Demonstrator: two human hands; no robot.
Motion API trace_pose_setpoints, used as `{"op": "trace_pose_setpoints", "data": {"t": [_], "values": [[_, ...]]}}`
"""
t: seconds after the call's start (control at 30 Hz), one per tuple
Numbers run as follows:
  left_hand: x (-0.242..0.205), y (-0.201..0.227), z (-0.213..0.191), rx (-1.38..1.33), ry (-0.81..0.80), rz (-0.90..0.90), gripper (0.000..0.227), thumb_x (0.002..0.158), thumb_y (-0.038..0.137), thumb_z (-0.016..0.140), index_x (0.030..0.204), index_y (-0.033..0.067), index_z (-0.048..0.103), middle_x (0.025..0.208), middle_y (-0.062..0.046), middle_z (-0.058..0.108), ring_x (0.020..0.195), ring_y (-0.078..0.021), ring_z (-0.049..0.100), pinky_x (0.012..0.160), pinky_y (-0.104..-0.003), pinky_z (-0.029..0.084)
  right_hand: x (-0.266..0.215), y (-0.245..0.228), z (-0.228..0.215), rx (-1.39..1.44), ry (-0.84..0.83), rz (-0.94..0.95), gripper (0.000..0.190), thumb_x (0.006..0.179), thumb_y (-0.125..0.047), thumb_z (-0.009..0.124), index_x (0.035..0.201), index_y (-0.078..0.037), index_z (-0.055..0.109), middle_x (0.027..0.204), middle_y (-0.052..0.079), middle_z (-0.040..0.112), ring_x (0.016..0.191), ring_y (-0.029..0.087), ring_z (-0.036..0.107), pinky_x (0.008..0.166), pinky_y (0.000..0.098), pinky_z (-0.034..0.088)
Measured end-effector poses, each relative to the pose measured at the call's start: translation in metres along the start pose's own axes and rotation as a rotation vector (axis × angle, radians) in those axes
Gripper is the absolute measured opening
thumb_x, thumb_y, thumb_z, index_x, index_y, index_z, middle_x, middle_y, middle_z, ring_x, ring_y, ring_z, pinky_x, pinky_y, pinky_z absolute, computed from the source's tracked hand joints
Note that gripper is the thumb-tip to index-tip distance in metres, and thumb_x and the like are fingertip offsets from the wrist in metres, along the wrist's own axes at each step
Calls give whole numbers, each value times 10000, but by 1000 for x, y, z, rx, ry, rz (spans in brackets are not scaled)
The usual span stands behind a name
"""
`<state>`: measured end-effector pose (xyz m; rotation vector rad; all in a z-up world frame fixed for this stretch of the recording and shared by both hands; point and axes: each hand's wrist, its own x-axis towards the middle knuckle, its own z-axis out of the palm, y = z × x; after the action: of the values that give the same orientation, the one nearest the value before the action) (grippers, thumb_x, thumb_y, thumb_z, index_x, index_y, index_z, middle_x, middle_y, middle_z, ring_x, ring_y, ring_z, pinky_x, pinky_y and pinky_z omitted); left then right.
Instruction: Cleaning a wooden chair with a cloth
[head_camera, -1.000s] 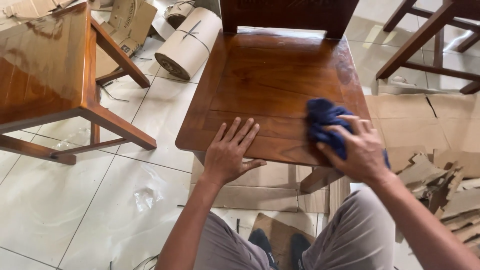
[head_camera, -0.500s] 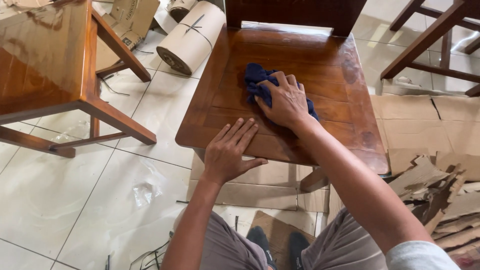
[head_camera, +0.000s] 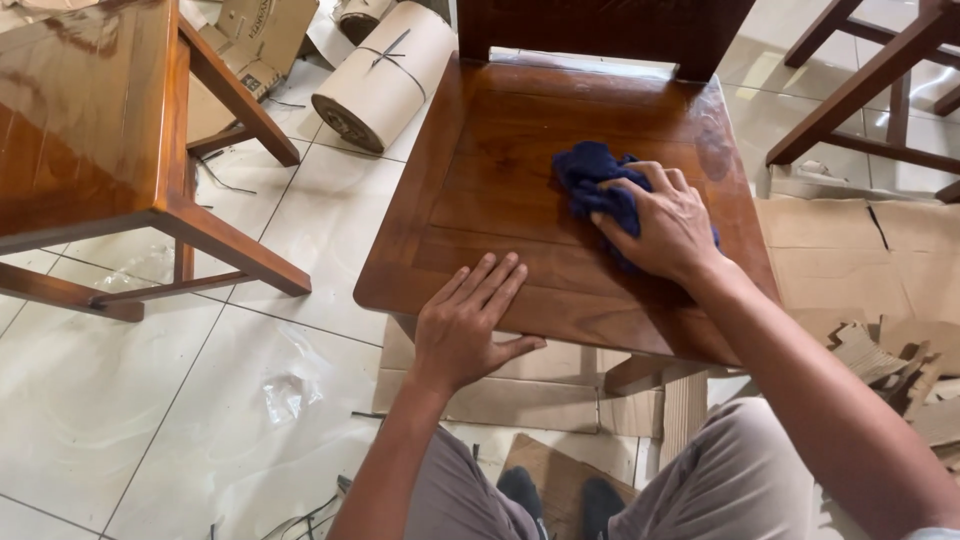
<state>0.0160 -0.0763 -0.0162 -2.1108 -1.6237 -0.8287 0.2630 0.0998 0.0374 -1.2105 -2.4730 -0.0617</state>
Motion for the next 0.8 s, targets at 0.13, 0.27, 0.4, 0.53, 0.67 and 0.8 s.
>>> {"op": "trace_pose_setpoints", "data": {"t": [0.13,0.27,0.4,0.53,0.67,0.8], "values": [[0,-2,1,43,30,26,874,727,789,664,1403,236,640,1433,14,641,1319,-188,602,1105,-358,474,14,-30,3,34,16,-89,448,869,-553,684,1203,-255,683,1329,64,551,1192,358,569,909,488,494],[5,-3,-4,-32,-36,6,858,783,774,634,1392,169,644,1439,-46,629,1336,-215,585,1111,-372,452,15,-48,-8,108,-54,-277,505,878,-603,632,1172,-198,698,1358,105,541,1217,378,527,966,528,456],[11,-2,-9,-122,-120,-38,810,872,740,587,1386,117,644,1460,-78,612,1347,-224,572,1113,-375,436,52,-36,2,124,-27,-358,315,890,-427,700,1097,-192,727,1326,73,585,1119,327,582,919,471,502],[12,-4,-8,-152,-168,-51,817,836,709,669,1410,130,623,1485,-74,591,1381,-220,532,1133,-378,402,118,-15,46,48,17,-277,338,911,-406,685,1148,-169,723,1309,77,588,1081,366,562,910,497,506],[13,-4,-8,-150,-150,-63,812,833,719,682,1395,134,637,1468,-73,605,1372,-206,539,1128,-370,405,141,-24,60,-55,83,-115,402,925,-449,658,1198,-159,711,1330,106,562,1068,371,557,855,496,482],[12,-4,-12,-228,-177,-84,789,848,670,693,1396,104,635,1481,-103,590,1379,-236,532,1126,-390,392,93,-45,25,37,-50,-238,441,894,-446,657,1202,-131,682,1308,160,537,1078,370,539,914,499,466]]}}
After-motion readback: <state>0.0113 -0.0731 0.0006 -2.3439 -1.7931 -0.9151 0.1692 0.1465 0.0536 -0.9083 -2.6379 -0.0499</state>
